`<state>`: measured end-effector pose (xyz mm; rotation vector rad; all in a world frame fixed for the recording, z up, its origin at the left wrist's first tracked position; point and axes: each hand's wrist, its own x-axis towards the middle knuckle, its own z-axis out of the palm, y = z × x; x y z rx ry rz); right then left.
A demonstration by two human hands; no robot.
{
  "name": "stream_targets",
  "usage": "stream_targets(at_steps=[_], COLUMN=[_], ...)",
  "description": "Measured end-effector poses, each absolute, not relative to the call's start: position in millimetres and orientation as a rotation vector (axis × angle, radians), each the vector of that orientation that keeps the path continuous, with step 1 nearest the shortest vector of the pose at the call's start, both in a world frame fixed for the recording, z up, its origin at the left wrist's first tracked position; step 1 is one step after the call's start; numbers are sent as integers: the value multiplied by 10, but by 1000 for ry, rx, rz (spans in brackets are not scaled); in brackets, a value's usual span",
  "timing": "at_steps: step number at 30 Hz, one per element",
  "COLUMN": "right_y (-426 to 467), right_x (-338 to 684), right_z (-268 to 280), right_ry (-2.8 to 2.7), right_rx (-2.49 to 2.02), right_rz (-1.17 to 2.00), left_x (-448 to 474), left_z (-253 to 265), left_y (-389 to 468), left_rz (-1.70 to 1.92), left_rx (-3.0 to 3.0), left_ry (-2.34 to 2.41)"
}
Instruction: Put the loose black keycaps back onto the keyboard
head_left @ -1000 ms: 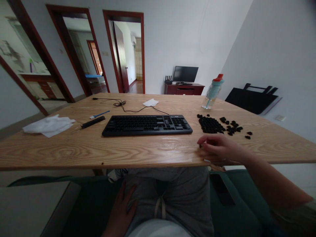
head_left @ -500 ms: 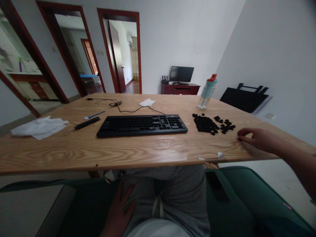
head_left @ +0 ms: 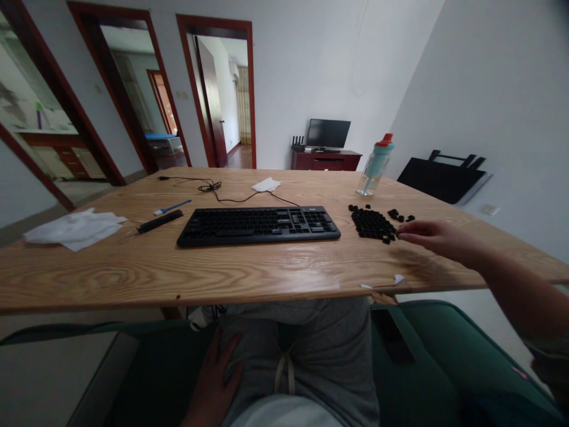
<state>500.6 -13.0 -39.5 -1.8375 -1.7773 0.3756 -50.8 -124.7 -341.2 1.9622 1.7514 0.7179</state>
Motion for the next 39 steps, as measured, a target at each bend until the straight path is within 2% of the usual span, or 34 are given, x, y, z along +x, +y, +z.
stream_targets(at_steps=[3,5,8,14,20,33,39], right_y=[-277,-328,-358,-376,-275,554,885], right_x=[4704,4489,4213,4022,3937,3615,3578], right_z=[-369,-346,-283,-189,-248,-290,-539], right_ry=[-1461,-1347,-1338,-1405,-1674,-1995,-2098], right_rx=[-1484,-1296,-1140,-1080,-1254,-1434,-1403], right_rz=[921,1092,1205,1234,1095,255,174], left_x=[-496,-486,-479,-508,-505,-512,-500], left_z=[-3418,-3438,-3474,-3485,-3447,-3458,-3423], left_y=[-1243,-1239,-1234,-1235,-1245,-1252,-1263], left_rz=[725,729,732,742,717,720,734], left_rx=[1972,1974,1972,1976,1967,1974,1975], left_ry=[1746,1750,1753,1748,1753,1745,1761])
